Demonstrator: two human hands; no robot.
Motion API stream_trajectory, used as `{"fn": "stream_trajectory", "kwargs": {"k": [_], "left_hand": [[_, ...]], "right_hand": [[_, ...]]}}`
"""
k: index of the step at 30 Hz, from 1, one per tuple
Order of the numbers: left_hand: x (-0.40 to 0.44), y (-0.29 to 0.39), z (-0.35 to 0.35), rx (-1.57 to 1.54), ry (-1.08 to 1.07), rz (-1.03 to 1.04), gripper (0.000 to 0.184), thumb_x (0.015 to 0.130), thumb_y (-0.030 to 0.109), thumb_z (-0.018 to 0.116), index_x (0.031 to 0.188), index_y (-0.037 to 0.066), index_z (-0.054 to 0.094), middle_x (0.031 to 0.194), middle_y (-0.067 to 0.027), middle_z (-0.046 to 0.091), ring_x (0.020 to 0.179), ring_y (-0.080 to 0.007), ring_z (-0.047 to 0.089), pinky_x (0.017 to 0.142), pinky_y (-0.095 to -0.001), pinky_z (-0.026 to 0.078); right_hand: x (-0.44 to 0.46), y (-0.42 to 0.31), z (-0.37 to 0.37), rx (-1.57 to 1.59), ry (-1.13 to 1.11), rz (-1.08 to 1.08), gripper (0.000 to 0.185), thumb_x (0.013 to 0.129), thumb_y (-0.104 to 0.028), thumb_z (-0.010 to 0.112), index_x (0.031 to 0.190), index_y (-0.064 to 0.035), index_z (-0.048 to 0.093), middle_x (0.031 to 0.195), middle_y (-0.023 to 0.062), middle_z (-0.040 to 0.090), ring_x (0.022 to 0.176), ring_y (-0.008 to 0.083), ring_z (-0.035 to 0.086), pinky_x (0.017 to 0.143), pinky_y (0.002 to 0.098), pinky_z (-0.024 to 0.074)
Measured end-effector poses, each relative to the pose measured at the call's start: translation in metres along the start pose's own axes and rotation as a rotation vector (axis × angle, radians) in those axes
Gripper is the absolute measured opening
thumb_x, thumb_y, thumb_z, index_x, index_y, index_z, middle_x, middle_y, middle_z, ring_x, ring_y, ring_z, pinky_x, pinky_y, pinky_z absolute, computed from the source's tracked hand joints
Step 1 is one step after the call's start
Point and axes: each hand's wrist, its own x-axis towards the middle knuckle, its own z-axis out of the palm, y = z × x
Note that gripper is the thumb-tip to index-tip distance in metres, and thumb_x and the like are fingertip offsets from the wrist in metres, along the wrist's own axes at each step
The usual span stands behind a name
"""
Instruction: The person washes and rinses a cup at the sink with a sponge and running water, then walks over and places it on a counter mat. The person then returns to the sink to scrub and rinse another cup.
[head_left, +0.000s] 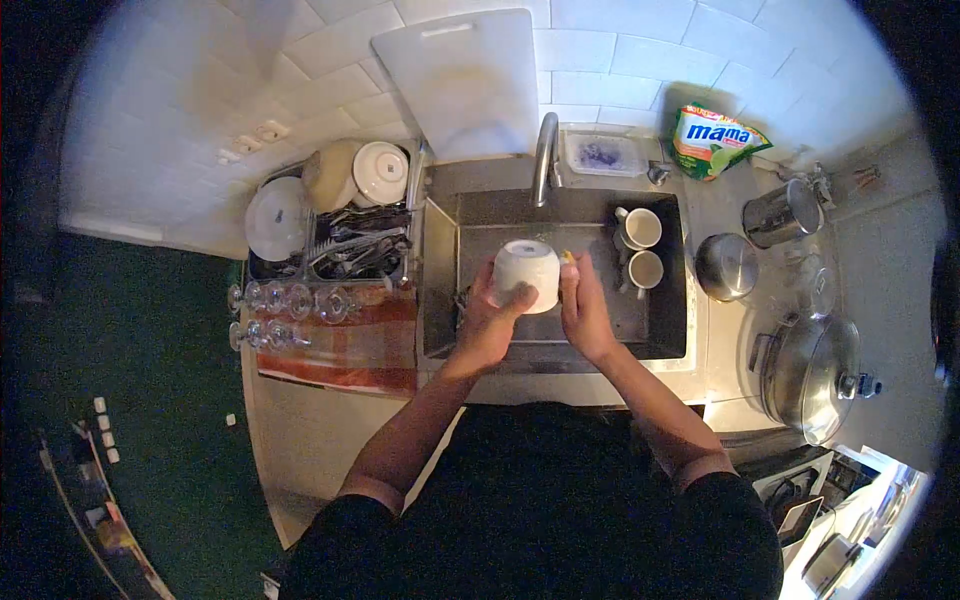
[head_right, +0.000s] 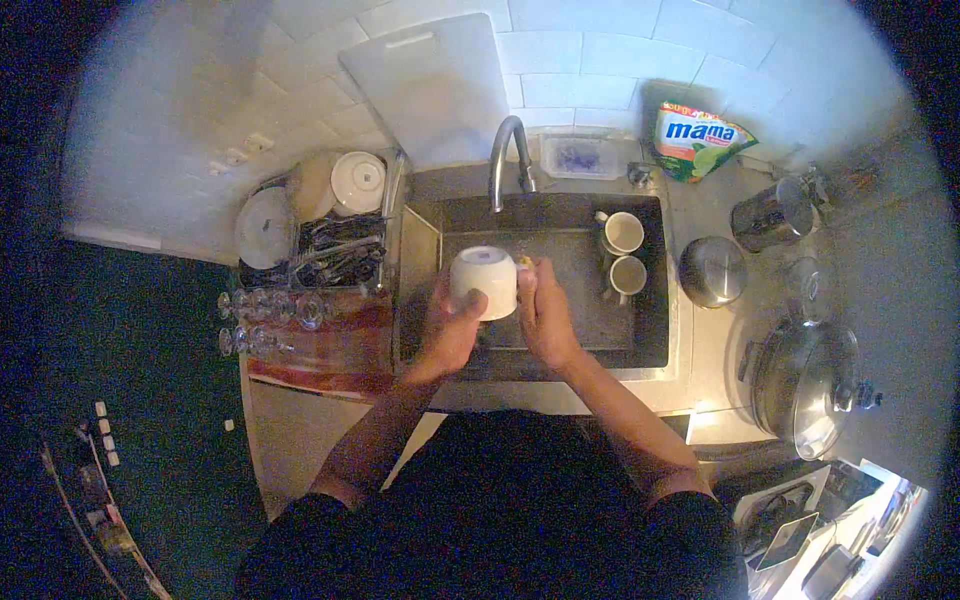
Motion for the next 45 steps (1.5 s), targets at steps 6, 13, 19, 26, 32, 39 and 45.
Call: {"fn": "stream_trajectory", "kwargs": {"k": [6,13,19,26,32,39,45], "left_hand": [[0.0,0.002,0.014,-0.219,-0.003,-0.068,0.063,0.094,0.02,0.078,0.147,0.012,0.046,0.133,-0.0077,0.061,0.121,-0.0221,0.063,0.097,-0.0415,0.058],[-0.002,-0.003,0.014,-0.197,0.008,-0.069,0.054,0.1,0.029,0.071,0.146,0.017,0.044,0.133,-0.0066,0.06,0.121,-0.0211,0.063,0.094,-0.0407,0.059],[-0.001,-0.013,-0.002,-0.208,0.009,-0.018,0.061,0.103,0.044,0.064,0.149,0.018,0.032,0.143,-0.0089,0.05,0.132,-0.0262,0.055,0.102,-0.0471,0.056],[0.003,-0.04,-0.036,-0.14,-0.033,0.004,0.065,0.106,0.052,0.052,0.156,0.014,0.036,0.151,-0.0068,0.052,0.139,-0.0271,0.051,0.116,-0.0487,0.041],[0.004,-0.027,-0.039,-0.301,-0.076,-0.047,0.063,0.107,0.056,0.045,0.148,0.008,0.047,0.144,-0.011,0.058,0.132,-0.0278,0.056,0.115,-0.0492,0.041],[0.001,-0.001,-0.026,-0.598,-0.115,-0.281,0.065,0.106,0.064,0.039,0.137,0.011,0.058,0.131,-0.0073,0.066,0.121,-0.0244,0.063,0.105,-0.0437,0.049],[0.011,-0.008,-0.015,-0.366,-0.023,-0.12,0.064,0.105,0.065,0.038,0.14,0.013,0.055,0.132,-0.0063,0.066,0.12,-0.0255,0.063,0.101,-0.0449,0.049]], "right_hand": [[0.004,0.01,0.012,-0.193,0.309,-0.247,0.025,0.11,-0.016,0.048,0.124,0.0016,0.059,0.105,0.0156,0.064,0.092,0.0283,0.063,0.084,0.0367,0.0503],[0.002,-0.015,0.007,-0.207,0.146,-0.572,0.04,0.096,-0.002,0.066,0.135,-0.0082,0.066,0.137,0.0177,0.065,0.127,0.0387,0.062,0.11,0.0441,0.0486],[0.003,-0.023,0.006,-0.306,-0.105,-0.626,0.046,0.097,-0.002,0.064,0.142,-0.0052,0.058,0.148,0.02,0.056,0.14,0.0386,0.052,0.116,0.0482,0.0434],[0.034,-0.032,0.01,-0.031,-0.245,-0.378,0.035,0.106,-0.014,0.053,0.138,-0.0014,0.059,0.135,0.0217,0.062,0.127,0.0365,0.06,0.108,0.0417,0.047],[0.05,0.012,0.023,0.362,-0.407,0.053,0.04,0.112,-0.029,0.046,0.134,-0.0007,0.062,0.124,0.0103,0.066,0.113,0.0197,0.063,0.101,0.0338,0.0474],[0.013,0.004,0.038,0.411,-0.067,0.156,0.037,0.112,-0.027,0.048,0.132,0.0007,0.065,0.121,0.0071,0.07,0.109,0.0143,0.062,0.098,0.0319,0.0494],[-0.006,0.031,0.038,0.242,0.047,0.123,0.037,0.109,-0.022,0.054,0.139,0.0001,0.06,0.118,0.0139,0.067,0.105,0.0205,0.064,0.089,0.0335,0.0524]]}}
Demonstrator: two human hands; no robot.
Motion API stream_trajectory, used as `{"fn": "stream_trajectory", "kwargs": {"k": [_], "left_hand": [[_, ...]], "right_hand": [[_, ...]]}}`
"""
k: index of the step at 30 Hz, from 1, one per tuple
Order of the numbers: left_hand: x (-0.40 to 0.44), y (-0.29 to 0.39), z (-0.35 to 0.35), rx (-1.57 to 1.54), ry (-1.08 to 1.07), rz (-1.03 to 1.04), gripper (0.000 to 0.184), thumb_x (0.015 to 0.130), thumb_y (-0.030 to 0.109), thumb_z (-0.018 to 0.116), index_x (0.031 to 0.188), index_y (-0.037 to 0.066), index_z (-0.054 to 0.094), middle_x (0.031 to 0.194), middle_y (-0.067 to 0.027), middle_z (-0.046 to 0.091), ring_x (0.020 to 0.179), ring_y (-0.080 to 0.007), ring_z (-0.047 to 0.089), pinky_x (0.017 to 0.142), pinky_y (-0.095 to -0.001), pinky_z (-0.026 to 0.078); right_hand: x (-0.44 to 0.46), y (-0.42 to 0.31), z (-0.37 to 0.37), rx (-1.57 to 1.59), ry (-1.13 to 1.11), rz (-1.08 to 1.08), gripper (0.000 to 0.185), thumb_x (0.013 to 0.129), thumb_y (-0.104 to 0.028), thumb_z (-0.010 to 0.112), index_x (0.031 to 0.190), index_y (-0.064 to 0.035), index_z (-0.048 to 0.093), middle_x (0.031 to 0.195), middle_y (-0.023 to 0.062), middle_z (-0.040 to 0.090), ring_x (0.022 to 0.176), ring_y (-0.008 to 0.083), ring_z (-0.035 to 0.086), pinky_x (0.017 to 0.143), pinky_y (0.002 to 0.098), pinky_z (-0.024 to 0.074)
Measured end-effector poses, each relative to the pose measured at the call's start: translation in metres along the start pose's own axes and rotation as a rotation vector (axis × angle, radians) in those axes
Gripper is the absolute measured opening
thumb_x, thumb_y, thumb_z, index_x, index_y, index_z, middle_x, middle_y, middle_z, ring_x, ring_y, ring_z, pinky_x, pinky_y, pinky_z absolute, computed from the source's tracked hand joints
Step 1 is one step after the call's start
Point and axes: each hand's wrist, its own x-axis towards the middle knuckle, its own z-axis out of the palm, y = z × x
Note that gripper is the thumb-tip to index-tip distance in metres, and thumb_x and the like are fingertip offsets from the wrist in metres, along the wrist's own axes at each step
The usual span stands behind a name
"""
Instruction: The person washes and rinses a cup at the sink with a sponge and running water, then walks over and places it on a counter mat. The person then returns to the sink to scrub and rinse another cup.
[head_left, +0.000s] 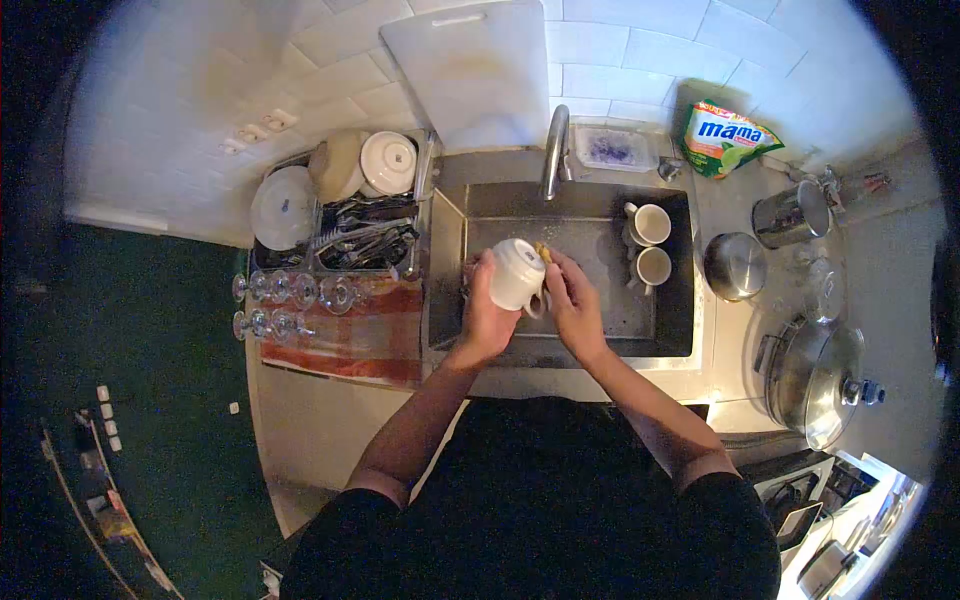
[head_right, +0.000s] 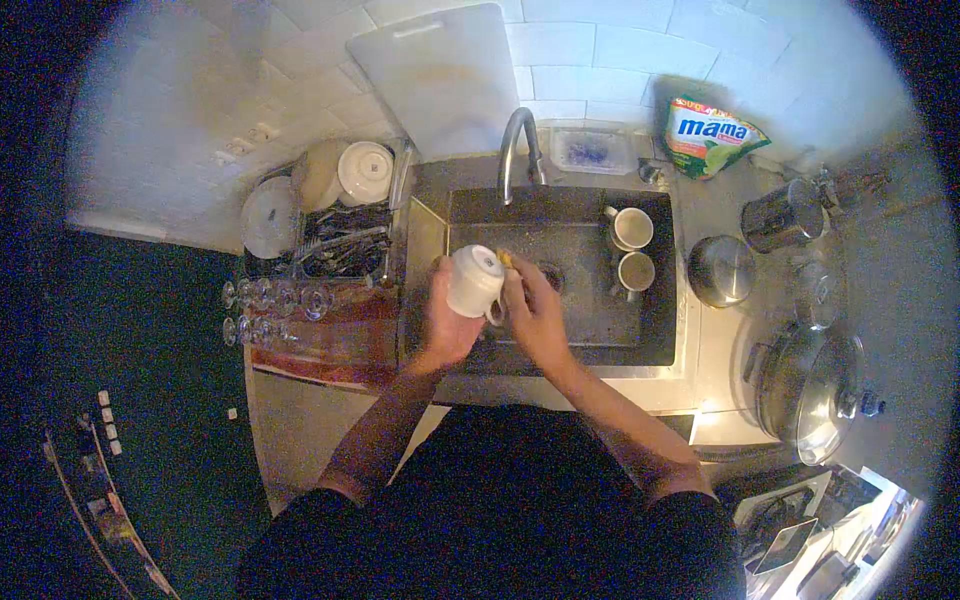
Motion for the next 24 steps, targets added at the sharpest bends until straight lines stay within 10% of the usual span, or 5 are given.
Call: {"fn": "stream_trajectory", "kwargs": {"k": [7,14,18,24], "left_hand": [[0.006,-0.011,-0.001,0.098,0.202,0.103,0.062,0.106,0.065,0.04,0.139,0.014,0.054,0.131,-0.0053,0.065,0.121,-0.023,0.061,0.102,-0.0416,0.048],[0.014,-0.039,-0.052,0.707,0.197,0.399,0.053,0.106,0.036,0.058,0.148,0.014,0.034,0.134,-0.0164,0.053,0.121,-0.0287,0.058,0.1,-0.0412,0.051],[-0.004,-0.011,-0.005,0.2,0.215,0.202,0.067,0.101,0.026,0.069,0.153,0.008,0.03,0.136,-0.0191,0.053,0.121,-0.0295,0.059,0.101,-0.0423,0.052],[-0.017,0.034,0.032,0.439,-0.019,-0.021,0.068,0.094,0.03,0.077,0.147,0.004,0.043,0.131,-0.0142,0.058,0.118,-0.0247,0.062,0.1,-0.0378,0.052]], "right_hand": [[-0.01,-0.029,-0.005,-0.41,-0.004,-0.174,0.038,0.111,-0.023,0.051,0.14,0.0002,0.058,0.105,0.0143,0.061,0.087,0.0208,0.061,0.074,0.0347,0.0502],[-0.003,-0.008,-0.004,-0.339,-0.093,-0.09,0.033,0.112,-0.031,0.044,0.111,0.0015,0.052,0.089,0.0271,0.06,0.082,0.0481,0.06,0.071,0.0496,0.0483],[0.007,-0.014,-0.017,-0.459,-0.108,-0.088,0.039,0.113,-0.037,0.038,0.108,-0.0002,0.051,0.09,0.033,0.062,0.087,0.0563,0.059,0.074,0.0582,0.0477],[0.014,-0.019,-0.034,-0.543,-0.225,-0.1,0.039,0.113,-0.035,0.036,0.107,-0.0007,0.053,0.084,0.0323,0.06,0.086,0.0582,0.057,0.069,0.0576,0.0466]]}}
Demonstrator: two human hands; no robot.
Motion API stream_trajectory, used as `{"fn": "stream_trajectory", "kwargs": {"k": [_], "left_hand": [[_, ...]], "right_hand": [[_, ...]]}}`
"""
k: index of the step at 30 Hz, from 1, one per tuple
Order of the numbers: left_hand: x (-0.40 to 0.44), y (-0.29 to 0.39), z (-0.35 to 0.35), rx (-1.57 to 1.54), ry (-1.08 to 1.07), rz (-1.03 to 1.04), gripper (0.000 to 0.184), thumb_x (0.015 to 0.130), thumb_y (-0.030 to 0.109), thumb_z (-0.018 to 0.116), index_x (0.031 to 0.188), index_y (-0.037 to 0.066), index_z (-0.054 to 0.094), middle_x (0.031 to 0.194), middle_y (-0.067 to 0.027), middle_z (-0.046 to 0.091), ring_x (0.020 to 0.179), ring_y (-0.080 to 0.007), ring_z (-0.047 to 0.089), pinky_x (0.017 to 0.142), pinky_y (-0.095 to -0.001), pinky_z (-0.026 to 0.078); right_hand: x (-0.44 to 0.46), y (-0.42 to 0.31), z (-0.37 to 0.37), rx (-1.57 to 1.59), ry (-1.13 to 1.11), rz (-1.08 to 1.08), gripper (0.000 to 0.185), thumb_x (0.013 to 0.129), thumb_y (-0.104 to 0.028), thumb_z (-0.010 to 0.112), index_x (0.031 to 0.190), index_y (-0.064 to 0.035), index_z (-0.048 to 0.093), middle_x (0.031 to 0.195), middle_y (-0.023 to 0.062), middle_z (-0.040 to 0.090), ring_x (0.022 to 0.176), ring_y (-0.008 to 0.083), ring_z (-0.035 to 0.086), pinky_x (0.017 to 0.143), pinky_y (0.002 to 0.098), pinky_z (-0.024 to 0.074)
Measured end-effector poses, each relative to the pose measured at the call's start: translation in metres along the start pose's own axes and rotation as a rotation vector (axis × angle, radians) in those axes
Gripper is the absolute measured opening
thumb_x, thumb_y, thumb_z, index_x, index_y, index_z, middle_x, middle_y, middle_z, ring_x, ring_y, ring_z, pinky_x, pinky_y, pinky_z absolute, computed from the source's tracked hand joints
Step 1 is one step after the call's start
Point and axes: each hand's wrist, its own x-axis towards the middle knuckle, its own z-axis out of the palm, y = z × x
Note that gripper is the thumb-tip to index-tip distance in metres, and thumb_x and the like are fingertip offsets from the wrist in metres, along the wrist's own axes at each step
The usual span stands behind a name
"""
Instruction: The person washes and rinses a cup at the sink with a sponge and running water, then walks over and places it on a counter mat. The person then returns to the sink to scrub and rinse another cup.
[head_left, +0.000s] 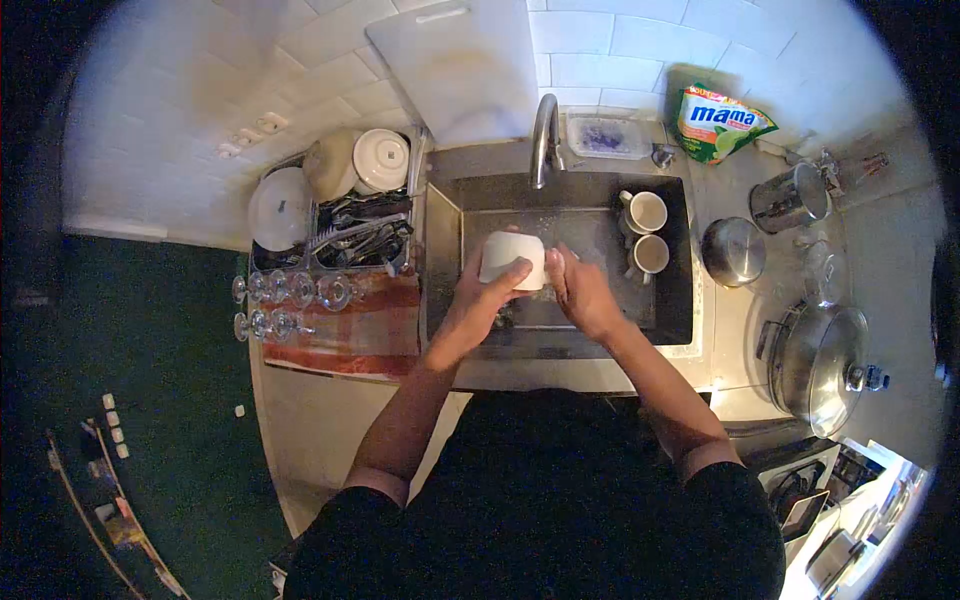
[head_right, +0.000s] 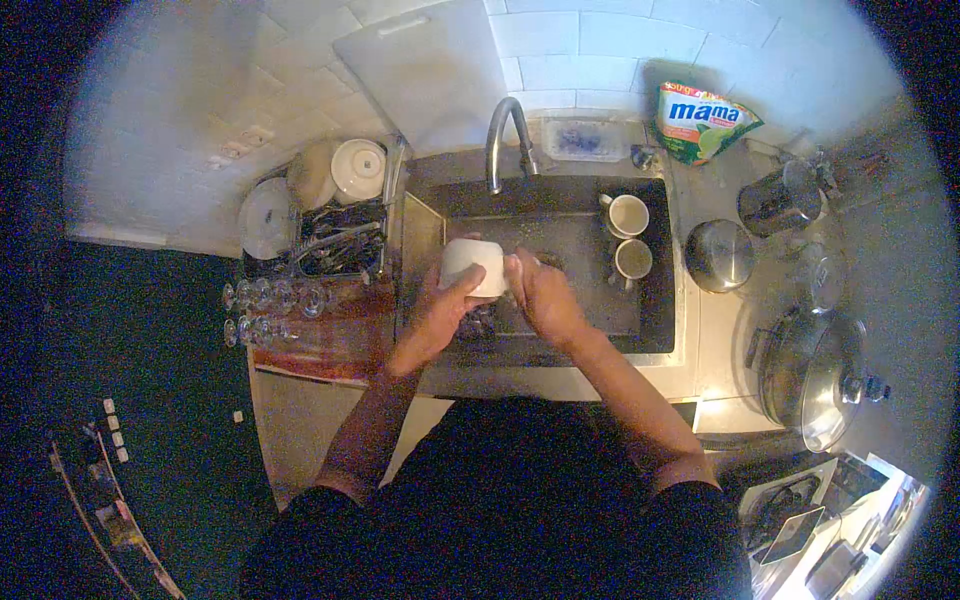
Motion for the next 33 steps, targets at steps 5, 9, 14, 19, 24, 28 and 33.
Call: {"fn": "stream_trajectory", "kwargs": {"k": [5,9,14,19,24,28,33], "left_hand": [[-0.001,-0.003,0.013,0.305,0.057,0.226,0.076,0.087,0.024,0.082,0.151,0.008,0.042,0.13,-0.0115,0.062,0.118,-0.0219,0.062,0.101,-0.0374,0.052],[-0.001,-0.011,0.019,0.606,0.01,0.472,0.086,0.082,0.024,0.088,0.152,0.007,0.042,0.126,-0.0113,0.063,0.115,-0.0208,0.063,0.097,-0.0364,0.053],[0.006,-0.031,0.006,0.373,0.021,0.255,0.088,0.086,0.025,0.085,0.158,0.008,0.036,0.128,-0.0123,0.063,0.112,-0.0205,0.065,0.096,-0.0345,0.054],[0.008,-0.038,0.004,0.05,0.111,0.077,0.073,0.098,0.028,0.072,0.159,0.014,0.036,0.13,-0.0107,0.062,0.112,-0.0185,0.064,0.092,-0.034,0.056],[0.013,-0.05,-0.007,-0.299,0.154,-0.063,0.052,0.101,0.039,0.066,0.145,0.021,0.047,0.127,-0.0044,0.062,0.113,-0.0183,0.064,0.085,-0.0355,0.057],[0.012,-0.07,-0.017,-0.462,0.15,-0.174,0.052,0.102,0.042,0.063,0.145,0.022,0.043,0.13,-0.0044,0.059,0.119,-0.0205,0.061,0.086,-0.0413,0.056],[0.012,-0.088,-0.015,-0.25,0.228,-0.062,0.062,0.099,0.038,0.068,0.148,0.021,0.034,0.139,-0.0098,0.05,0.123,-0.0257,0.057,0.093,-0.047,0.053]], "right_hand": [[0.001,-0.01,-0.005,0.136,0.038,0.105,0.045,0.113,-0.038,0.036,0.106,0.0008,0.057,0.091,0.0307,0.065,0.088,0.0549,0.061,0.074,0.0564,0.049],[0.003,0.009,0.006,0.263,0.102,0.151,0.045,0.114,-0.038,0.038,0.11,0.0012,0.061,0.096,0.0291,0.067,0.09,0.0507,0.063,0.079,0.0507,0.0504],[-0.007,0.003,0.014,0.38,0.186,0.139,0.044,0.114,-0.035,0.04,0.127,0.0012,0.061,0.112,0.0254,0.07,0.102,0.0407,0.068,0.091,0.0426,0.0523],[-0.013,-0.011,0.029,0.111,0.333,-0.189,0.046,0.112,-0.024,0.044,0.148,0.0045,0.047,0.143,0.0266,0.057,0.129,0.0428,0.057,0.111,0.0416,0.0432],[-0.011,-0.021,0.015,-0.282,0.176,-0.372,0.051,0.108,-0.019,0.05,0.153,0.0016,0.041,0.145,0.0274,0.051,0.133,0.0476,0.049,0.113,0.0472,0.0414],[-0.006,-0.015,0.011,-0.168,0.077,-0.247,0.042,0.106,-0.018,0.051,0.143,0.0006,0.049,0.134,0.0267,0.054,0.123,0.0486,0.052,0.105,0.0498,0.0444],[-0.004,0.024,0.02,-0.234,-0.078,-0.208,0.043,0.107,-0.026,0.048,0.139,0.0032,0.049,0.136,0.0309,0.055,0.124,0.053,0.051,0.107,0.0565,0.0435]]}}
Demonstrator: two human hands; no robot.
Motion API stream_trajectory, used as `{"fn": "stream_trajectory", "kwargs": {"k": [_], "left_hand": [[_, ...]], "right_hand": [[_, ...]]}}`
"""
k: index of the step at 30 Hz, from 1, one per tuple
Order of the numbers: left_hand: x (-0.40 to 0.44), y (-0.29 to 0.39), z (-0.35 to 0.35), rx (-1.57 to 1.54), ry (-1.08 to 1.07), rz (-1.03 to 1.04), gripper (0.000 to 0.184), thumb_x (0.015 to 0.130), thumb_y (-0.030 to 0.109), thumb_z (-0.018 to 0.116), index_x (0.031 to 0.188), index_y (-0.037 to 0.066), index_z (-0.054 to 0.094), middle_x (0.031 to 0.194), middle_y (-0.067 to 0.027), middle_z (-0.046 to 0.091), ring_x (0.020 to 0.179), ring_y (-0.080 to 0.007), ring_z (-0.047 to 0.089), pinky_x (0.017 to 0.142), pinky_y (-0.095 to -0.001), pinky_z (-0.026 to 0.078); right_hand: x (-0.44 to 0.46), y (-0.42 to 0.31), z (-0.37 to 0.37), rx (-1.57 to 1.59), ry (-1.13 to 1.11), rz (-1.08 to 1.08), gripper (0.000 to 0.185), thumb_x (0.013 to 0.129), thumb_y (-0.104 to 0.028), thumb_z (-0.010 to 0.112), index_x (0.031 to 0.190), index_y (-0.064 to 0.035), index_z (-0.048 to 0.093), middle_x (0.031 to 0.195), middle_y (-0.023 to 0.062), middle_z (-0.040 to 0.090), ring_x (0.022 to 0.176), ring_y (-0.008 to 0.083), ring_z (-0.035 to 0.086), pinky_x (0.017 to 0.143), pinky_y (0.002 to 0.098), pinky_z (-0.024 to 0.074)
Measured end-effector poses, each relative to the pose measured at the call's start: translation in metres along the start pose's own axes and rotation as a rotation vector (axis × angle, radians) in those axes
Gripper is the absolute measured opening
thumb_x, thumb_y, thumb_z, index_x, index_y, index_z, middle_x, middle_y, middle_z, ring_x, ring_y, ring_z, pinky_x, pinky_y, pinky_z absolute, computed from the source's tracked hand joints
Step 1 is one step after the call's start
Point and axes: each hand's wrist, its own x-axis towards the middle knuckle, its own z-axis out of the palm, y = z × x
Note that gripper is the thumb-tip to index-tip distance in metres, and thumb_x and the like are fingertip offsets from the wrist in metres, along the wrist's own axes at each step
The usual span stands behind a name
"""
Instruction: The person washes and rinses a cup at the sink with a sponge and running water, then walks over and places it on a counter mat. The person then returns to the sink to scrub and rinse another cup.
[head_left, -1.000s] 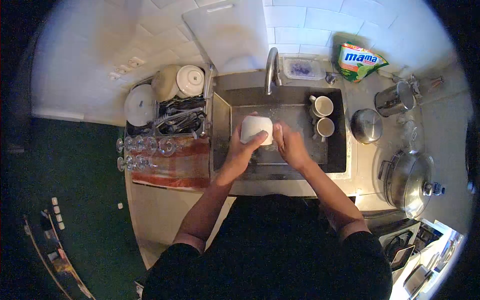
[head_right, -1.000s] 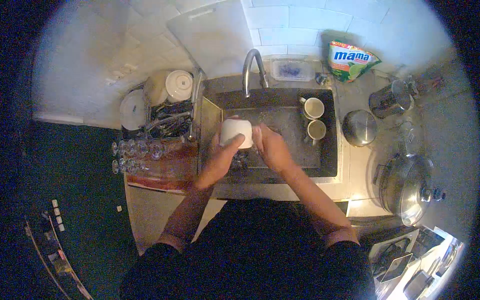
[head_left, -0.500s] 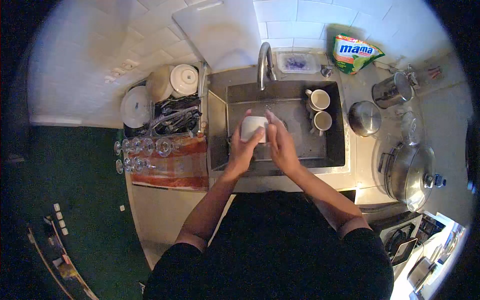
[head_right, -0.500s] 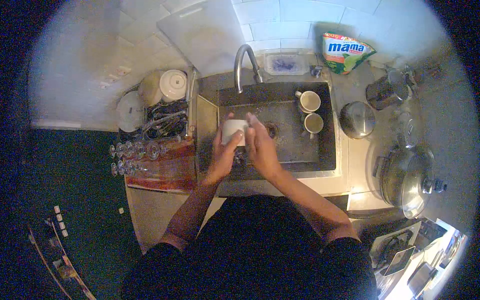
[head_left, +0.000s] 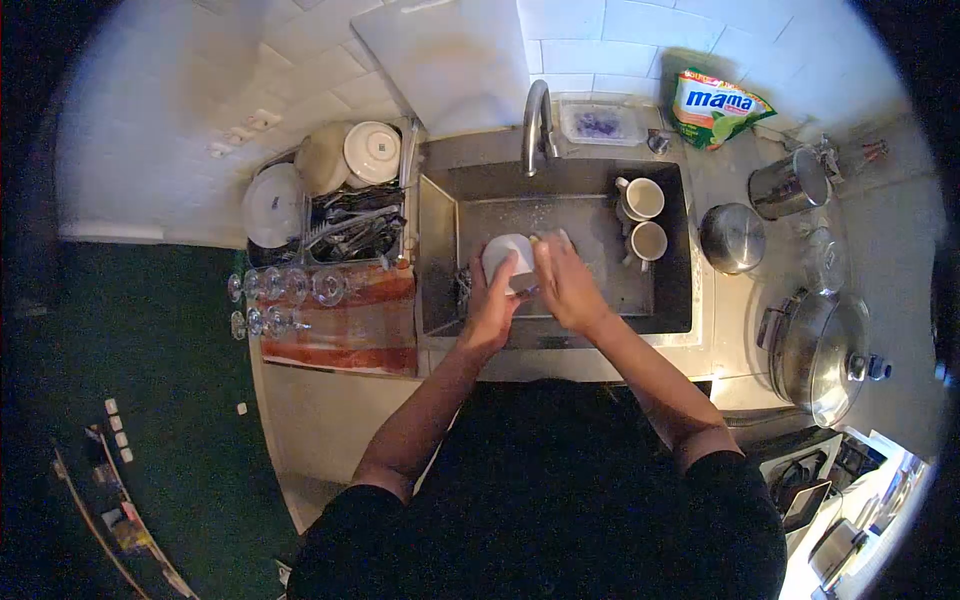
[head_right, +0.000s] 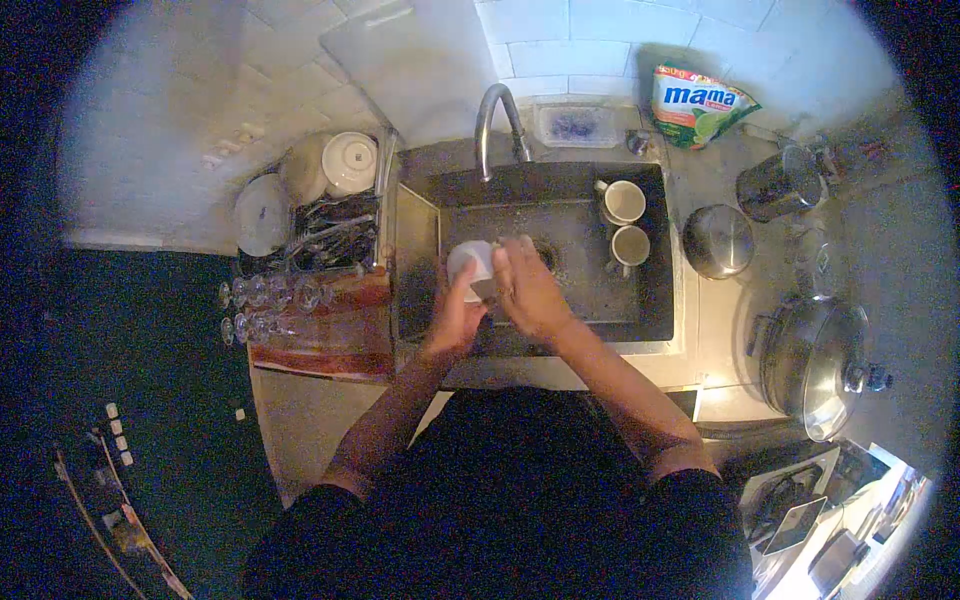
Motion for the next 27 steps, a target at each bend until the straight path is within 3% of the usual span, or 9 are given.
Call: {"fn": "stream_trajectory", "kwargs": {"k": [3,5,8,11,14,17,20,23,27], "left_hand": [[-0.019,0.02,0.019,0.339,-0.026,0.164,0.075,0.094,0.034,0.076,0.15,0.015,0.029,0.143,-0.015,0.044,0.125,-0.0283,0.055,0.1,-0.0488,0.05],[-0.017,0.025,0.012,0.616,-0.119,0.27,0.086,0.089,0.032,0.083,0.15,0.01,0.026,0.143,-0.0177,0.043,0.127,-0.029,0.054,0.103,-0.0479,0.048],[-0.018,0.024,0.011,0.816,-0.21,0.547,0.098,0.082,0.033,0.088,0.151,0.004,0.025,0.143,-0.0198,0.044,0.129,-0.0309,0.053,0.106,-0.0435,0.047],[-0.019,0.032,0.017,0.791,-0.316,0.567,0.1,0.074,0.026,0.095,0.15,0.002,0.035,0.138,-0.0177,0.055,0.127,-0.029,0.058,0.108,-0.0418,0.047],[-0.02,0.047,0.028,0.866,-0.377,0.654,0.094,0.07,0.023,0.097,0.146,0.002,0.047,0.134,-0.0164,0.061,0.125,-0.029,0.061,0.108,-0.0436,0.048],[-0.022,0.061,0.034,0.945,-0.398,0.701,0.095,0.07,0.025,0.097,0.147,0.002,0.048,0.135,-0.0169,0.059,0.129,-0.0302,0.058,0.11,-0.0443,0.046],[-0.022,0.064,0.036,1.004,-0.324,0.734,0.098,0.071,0.028,0.097,0.15,0.003,0.046,0.136,-0.0158,0.057,0.133,-0.0306,0.054,0.114,-0.0452,0.042],[-0.019,0.058,0.034,0.818,-0.307,0.696,0.096,0.079,0.031,0.092,0.155,0.004,0.04,0.138,-0.014,0.055,0.134,-0.0303,0.052,0.114,-0.0459,0.041],[-0.007,0.033,0.036,0.445,-0.297,0.598,0.086,0.095,0.047,0.071,0.159,0.006,0.032,0.145,-0.0132,0.051,0.136,-0.0301,0.051,0.114,-0.0474,0.04]], "right_hand": [[0.001,0.002,-0.001,0.26,-0.012,0.221,0.043,0.111,-0.034,0.041,0.129,0.0037,0.053,0.127,0.0329,0.059,0.117,0.054,0.056,0.103,0.0578,0.046],[0.014,-0.019,-0.031,0.457,-0.127,0.498,0.05,0.113,-0.041,0.033,0.126,0.0032,0.053,0.121,0.034,0.061,0.113,0.054,0.059,0.099,0.058,0.0479],[0.014,0.004,-0.014,0.502,-0.019,0.494,0.066,0.112,-0.055,0.024,0.125,0.0012,0.057,0.104,0.0261,0.069,0.102,0.0457,0.067,0.091,0.0538,0.0528],[0.015,0.007,-0.022,0.751,-0.139,0.655,0.076,0.108,-0.066,0.022,0.121,-0.0025,0.063,0.089,0.0126,0.07,0.076,0.0296,0.068,0.069,0.0444,0.0556],[0.014,0.019,-0.03,0.831,-0.378,0.776,0.067,0.109,-0.061,0.033,0.121,-0.0049,0.067,0.093,0.0095,0.071,0.074,0.015,0.064,0.063,0.0343,0.0533],[0.012,0.004,-0.057,0.727,-0.469,0.735,0.06,0.109,-0.057,0.04,0.128,-0.0051,0.065,0.092,0.0072,0.071,0.074,0.0117,0.064,0.059,0.0293,0.0516],[0.006,0.008,-0.051,0.923,-0.374,0.794,0.051,0.111,-0.049,0.043,0.133,-0.0068,0.062,0.098,0.0071,0.07,0.078,0.01,0.064,0.06,0.0259,0.0511],[0.002,0.009,-0.01,1.569,-0.032,0.762,0.045,0.108,-0.05,0.047,0.125,-0.0103,0.062,0.095,0.003,0.064,0.07,0.0094,0.059,0.056,0.0279,0.0502],[0.002,-0.006,-0.005,1.347,0.246,0.613,0.039,0.11,-0.043,0.048,0.119,-0.007,0.06,0.099,0.003,0.063,0.077,0.0133,0.06,0.067,0.0303,0.0524]]}}
